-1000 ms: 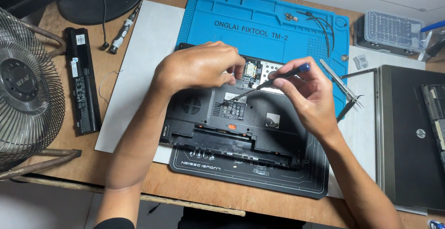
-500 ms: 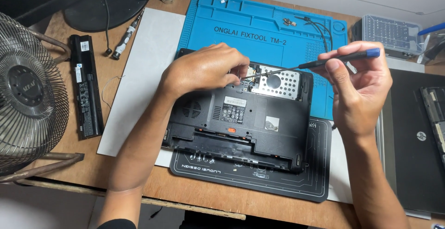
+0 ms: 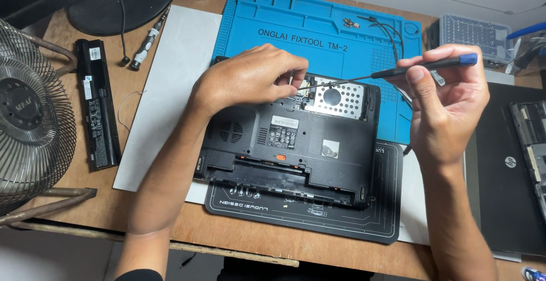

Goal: The person removes a hard drive from a laptop, then installs a metal bracket into the drive bay and secures it with screws. The laptop remains open on the workbench throughout the process.

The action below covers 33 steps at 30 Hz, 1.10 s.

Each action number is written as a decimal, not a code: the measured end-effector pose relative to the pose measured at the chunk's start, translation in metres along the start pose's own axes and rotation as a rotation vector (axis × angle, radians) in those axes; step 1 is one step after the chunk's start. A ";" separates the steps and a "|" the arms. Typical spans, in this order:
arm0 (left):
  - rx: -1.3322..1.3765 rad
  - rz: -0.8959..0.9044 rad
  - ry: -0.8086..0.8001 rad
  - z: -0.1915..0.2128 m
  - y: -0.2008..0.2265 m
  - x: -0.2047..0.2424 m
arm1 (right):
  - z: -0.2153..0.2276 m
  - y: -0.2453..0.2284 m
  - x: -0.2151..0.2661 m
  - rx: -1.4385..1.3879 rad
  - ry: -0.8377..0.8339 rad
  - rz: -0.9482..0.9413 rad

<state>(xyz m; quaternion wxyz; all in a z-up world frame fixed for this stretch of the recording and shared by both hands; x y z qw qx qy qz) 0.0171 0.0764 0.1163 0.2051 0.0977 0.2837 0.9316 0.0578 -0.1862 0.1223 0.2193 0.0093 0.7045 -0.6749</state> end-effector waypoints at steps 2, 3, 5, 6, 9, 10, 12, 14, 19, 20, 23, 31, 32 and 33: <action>0.003 -0.007 0.019 0.000 0.001 0.000 | 0.002 0.000 0.000 0.001 0.007 0.009; 0.005 -0.015 0.038 0.001 0.001 0.000 | 0.003 0.000 0.000 0.002 0.014 0.018; 0.003 -0.027 0.057 0.001 0.000 -0.001 | 0.004 0.001 -0.001 -0.003 0.022 0.021; 0.004 -0.038 0.075 0.000 0.000 -0.002 | 0.005 0.002 -0.001 -0.006 0.030 0.021; 0.015 -0.086 0.089 -0.001 0.000 -0.004 | 0.006 0.001 -0.001 -0.010 0.031 0.017; 0.015 -0.087 0.087 -0.001 0.000 -0.004 | 0.006 0.001 -0.001 -0.010 0.033 0.016; 0.022 -0.067 0.087 -0.002 -0.001 -0.005 | 0.006 0.000 -0.001 -0.001 0.023 0.038; 0.025 -0.078 0.100 -0.002 0.000 -0.005 | 0.007 -0.001 -0.001 0.010 0.024 0.046; 0.038 -0.128 0.132 -0.001 0.002 -0.005 | 0.009 0.000 -0.001 0.004 0.038 0.062; 0.030 -0.137 0.137 -0.002 0.002 -0.006 | 0.008 -0.002 -0.001 0.018 0.038 0.068; 0.029 -0.147 0.140 -0.003 0.001 -0.006 | 0.009 -0.002 0.000 0.055 0.035 0.095; 0.034 -0.151 0.148 -0.007 -0.002 -0.011 | 0.014 0.006 -0.002 0.131 0.071 0.178; 0.046 -0.145 0.138 -0.008 -0.001 -0.011 | 0.017 0.009 -0.002 0.117 0.072 0.208; 0.057 -0.140 0.128 -0.008 -0.001 -0.012 | 0.019 0.011 -0.002 0.103 0.073 0.238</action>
Point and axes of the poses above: each hand's wrist, its own x-axis away from the middle knuckle, its own z-axis out of the back of the hand, y = z × x, the point moved 3 cm from there along -x, towards the middle knuckle, and after that the axes turned 2 degrees about -z, right-handed, at the moved point
